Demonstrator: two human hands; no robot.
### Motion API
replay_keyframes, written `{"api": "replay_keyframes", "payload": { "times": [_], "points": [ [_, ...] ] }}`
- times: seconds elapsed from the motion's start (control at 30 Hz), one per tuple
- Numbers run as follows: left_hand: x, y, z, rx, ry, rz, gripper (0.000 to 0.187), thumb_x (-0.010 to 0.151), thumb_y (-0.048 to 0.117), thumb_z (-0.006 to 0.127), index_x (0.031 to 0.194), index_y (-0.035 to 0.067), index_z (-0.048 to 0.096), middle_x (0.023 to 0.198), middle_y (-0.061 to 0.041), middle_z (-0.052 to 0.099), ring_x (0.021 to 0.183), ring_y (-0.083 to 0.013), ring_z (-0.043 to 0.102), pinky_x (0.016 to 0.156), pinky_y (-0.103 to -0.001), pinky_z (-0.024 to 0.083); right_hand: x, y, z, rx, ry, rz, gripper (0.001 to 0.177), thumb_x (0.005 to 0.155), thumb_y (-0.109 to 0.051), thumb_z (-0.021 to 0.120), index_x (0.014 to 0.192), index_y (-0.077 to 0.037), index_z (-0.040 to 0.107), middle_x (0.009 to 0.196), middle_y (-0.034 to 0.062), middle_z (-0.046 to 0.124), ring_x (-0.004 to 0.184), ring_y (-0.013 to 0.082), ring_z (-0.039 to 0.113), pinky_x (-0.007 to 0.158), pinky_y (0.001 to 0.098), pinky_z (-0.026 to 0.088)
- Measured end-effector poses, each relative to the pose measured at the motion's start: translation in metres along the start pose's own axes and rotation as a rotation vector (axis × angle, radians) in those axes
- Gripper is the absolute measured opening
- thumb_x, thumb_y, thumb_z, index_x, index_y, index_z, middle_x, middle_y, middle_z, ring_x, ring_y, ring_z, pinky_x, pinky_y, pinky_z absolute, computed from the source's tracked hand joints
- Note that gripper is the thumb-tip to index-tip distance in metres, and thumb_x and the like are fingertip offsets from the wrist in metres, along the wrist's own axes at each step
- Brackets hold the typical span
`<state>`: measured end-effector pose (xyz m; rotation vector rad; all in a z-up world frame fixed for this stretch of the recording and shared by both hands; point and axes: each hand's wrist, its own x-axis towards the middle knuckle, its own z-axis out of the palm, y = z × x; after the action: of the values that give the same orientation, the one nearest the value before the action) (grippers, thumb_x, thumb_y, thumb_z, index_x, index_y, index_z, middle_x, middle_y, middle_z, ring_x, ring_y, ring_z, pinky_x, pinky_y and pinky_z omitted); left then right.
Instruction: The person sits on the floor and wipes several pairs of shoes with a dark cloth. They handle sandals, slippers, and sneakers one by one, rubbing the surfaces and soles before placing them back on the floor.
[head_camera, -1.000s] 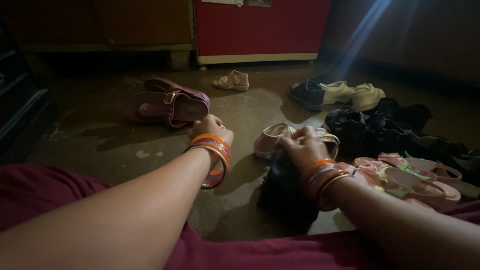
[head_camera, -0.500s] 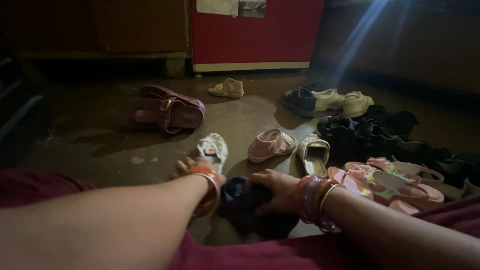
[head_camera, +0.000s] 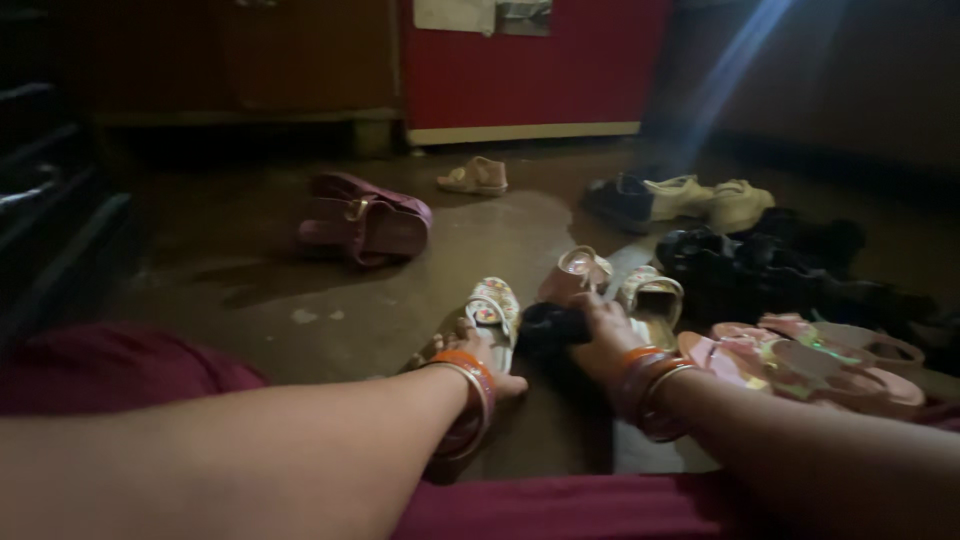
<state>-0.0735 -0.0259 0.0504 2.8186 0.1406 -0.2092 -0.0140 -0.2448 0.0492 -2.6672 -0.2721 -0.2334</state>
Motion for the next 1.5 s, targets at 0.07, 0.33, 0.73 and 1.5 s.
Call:
{"api": "replay_keyframes", "payload": {
  "times": [0.07, 0.33, 0.73, 1.5],
  "points": [
    [-0.011, 0.006, -0.003, -0.085, 0.024, -0.062, 0.128, 0.077, 0.061, 0.078, 0.163, 0.003, 0.005, 0.16, -0.022, 0.038, 0.151, -0.0351, 0.034, 0.127, -0.057, 0.012, -0.016, -0.015, -0.006, 0.05, -0.011, -0.245, 0.058, 0.073, -0.013, 0.072, 0.129, -0.024, 0.06, 0.133, 0.0181, 0.063, 0.124, 0.0377, 0.06, 0.104, 0.0409, 0.05],
    [-0.023, 0.036, -0.009, -0.151, 0.019, 0.002, 0.138, 0.072, 0.064, 0.081, 0.162, 0.006, -0.007, 0.169, -0.011, 0.02, 0.159, -0.0235, 0.012, 0.127, -0.056, 0.004, -0.015, -0.032, -0.048, 0.21, 0.564, -0.063, 0.044, 0.074, -0.009, 0.064, 0.115, -0.023, 0.073, 0.119, 0.0131, 0.07, 0.113, 0.0357, 0.067, 0.099, 0.0414, 0.051],
    [-0.031, 0.033, -0.023, -0.217, 0.043, 0.028, 0.123, 0.065, 0.06, 0.076, 0.162, 0.011, 0.019, 0.168, -0.009, 0.026, 0.158, -0.022, 0.021, 0.13, -0.051, 0.006, 0.003, -0.021, -0.001, 0.104, 0.054, -0.253, 0.05, 0.073, -0.016, 0.072, 0.122, -0.027, 0.073, 0.134, 0.0091, 0.066, 0.126, 0.0322, 0.062, 0.108, 0.0398, 0.048],
    [-0.053, 0.023, -0.01, 0.024, -0.101, 0.092, 0.131, 0.081, 0.072, 0.067, 0.163, 0.002, -0.008, 0.171, -0.013, 0.018, 0.16, -0.0278, 0.011, 0.126, -0.064, 0.008, -0.032, -0.009, -0.013, 0.162, 0.004, 0.006, 0.055, 0.072, -0.029, 0.077, 0.125, -0.024, 0.065, 0.109, 0.0121, 0.076, 0.102, 0.0293, 0.074, 0.09, 0.0383, 0.058]
  ]
}}
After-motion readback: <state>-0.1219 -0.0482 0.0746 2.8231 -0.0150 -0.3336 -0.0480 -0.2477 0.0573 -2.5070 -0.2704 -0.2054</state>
